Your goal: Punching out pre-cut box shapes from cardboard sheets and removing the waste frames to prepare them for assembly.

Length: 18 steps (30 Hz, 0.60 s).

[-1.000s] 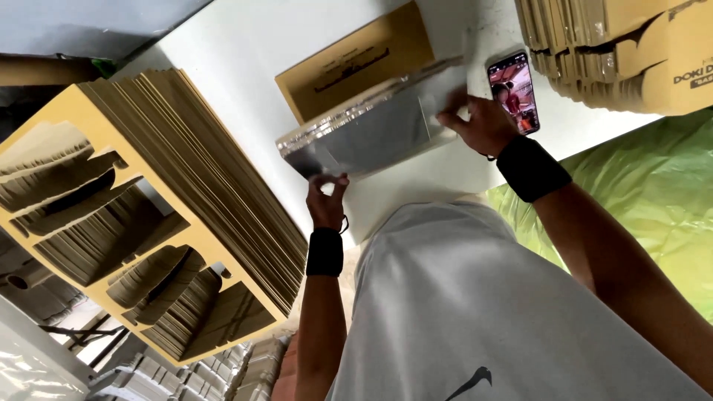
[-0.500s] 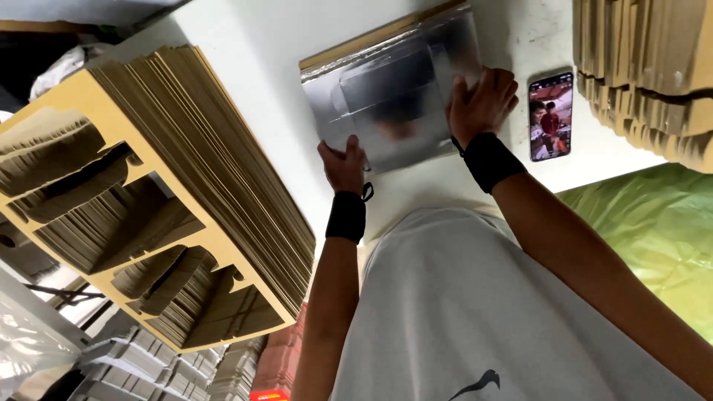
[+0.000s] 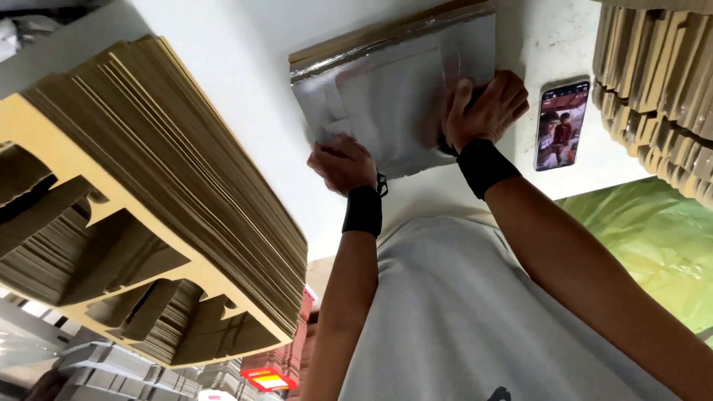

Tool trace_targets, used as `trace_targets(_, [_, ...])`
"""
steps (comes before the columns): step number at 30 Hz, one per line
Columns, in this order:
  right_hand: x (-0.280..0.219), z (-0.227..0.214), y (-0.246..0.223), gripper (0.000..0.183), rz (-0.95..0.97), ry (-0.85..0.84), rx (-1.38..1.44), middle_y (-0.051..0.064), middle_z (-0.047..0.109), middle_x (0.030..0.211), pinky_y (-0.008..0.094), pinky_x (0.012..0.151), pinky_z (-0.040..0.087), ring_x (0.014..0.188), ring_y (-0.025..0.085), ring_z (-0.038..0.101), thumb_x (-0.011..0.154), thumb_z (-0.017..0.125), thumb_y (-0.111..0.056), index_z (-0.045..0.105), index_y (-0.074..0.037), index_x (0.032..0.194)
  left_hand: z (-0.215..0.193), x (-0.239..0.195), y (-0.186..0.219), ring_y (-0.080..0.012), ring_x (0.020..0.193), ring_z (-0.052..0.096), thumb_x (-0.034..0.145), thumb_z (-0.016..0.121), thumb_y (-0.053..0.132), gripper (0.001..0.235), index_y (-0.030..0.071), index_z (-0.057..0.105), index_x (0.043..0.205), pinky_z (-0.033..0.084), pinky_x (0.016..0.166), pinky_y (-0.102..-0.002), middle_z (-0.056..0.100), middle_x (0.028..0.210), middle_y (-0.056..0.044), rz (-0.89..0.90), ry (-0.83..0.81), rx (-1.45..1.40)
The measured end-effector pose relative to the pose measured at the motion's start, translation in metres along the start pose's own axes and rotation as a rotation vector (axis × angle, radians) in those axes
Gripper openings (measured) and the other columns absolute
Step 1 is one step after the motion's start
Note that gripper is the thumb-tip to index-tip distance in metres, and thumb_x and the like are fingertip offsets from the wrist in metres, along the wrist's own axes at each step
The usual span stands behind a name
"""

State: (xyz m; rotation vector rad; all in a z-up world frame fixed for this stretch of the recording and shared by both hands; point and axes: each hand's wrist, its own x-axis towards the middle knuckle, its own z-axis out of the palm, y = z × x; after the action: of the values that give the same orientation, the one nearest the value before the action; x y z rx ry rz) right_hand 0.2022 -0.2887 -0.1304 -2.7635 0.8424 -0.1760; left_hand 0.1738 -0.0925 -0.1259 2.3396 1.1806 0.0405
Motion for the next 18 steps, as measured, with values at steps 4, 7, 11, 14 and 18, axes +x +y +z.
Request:
trace_targets(4, [-0.001,-0.001,0.0,0.07,-0.01,0.028,-0.022,0.021,0.055,0.111,0.052,0.09,0.036,0.1,0.039,0.05,0.103,0.028,-0.065,0.055,-0.001,0.107,0.001,-0.003,0.0,-0.0392,0.098,0.061,0.092,0.055,0.036,0.048,0.002,0.055,0.126,0.048,0.073,-0.066,0.056,0.1,-0.013,-0.001,0.002,-0.005])
trace_targets(7, [0.0,0.002,0.003,0.062,0.02,-0.025,-0.001,0.02,0.053,0.116,0.054,0.093,0.035,0.105,0.039,0.049,0.101,0.037,-0.06,0.054,-0.002,0.111,-0.002,0.0,0.008,-0.0411,0.095,0.063,0.093,0.054,0.04,0.043,0.006,0.058,0.118,0.048,0.072,-0.066,0.058,0.099,-0.014,-0.056,0.018,0.0])
trace_targets(11, [0.001,0.008,0.02,0.046,0.011,-0.018,0.121,0.018,0.059,0.112,0.053,0.09,0.04,0.103,0.035,0.051,0.094,0.056,-0.047,0.057,-0.004,0.11,-0.006,-0.001,0.01,-0.0353,0.094,0.061,0.092,0.056,0.039,0.036,0.007,0.057,0.108,0.049,0.072,-0.064,0.054,0.091,-0.008,-0.044,-0.003,-0.027])
trace_targets(14, [-0.002,-0.004,0.025,0.042,0.007,-0.009,0.24,0.017,0.059,0.117,0.052,0.091,0.044,0.106,0.035,0.055,0.089,0.067,-0.032,0.056,-0.006,0.121,-0.01,-0.001,0.008,-0.0327,0.1,0.06,0.092,0.057,0.04,0.047,0.004,0.059,0.123,0.05,0.078,-0.062,0.054,0.093,-0.007,-0.036,-0.031,-0.036])
trace_targets(18, [-0.01,-0.04,0.003,0.04,-0.263,0.184,0.144,0.017,0.059,0.113,0.053,0.094,0.043,0.106,0.034,0.054,0.094,0.06,-0.037,0.058,-0.007,0.12,-0.002,0.0,0.001,-0.0341,0.109,0.061,0.091,0.059,0.041,0.059,0.002,0.054,0.135,0.05,0.086,-0.062,0.056,0.106,-0.01,-0.041,-0.045,-0.016])
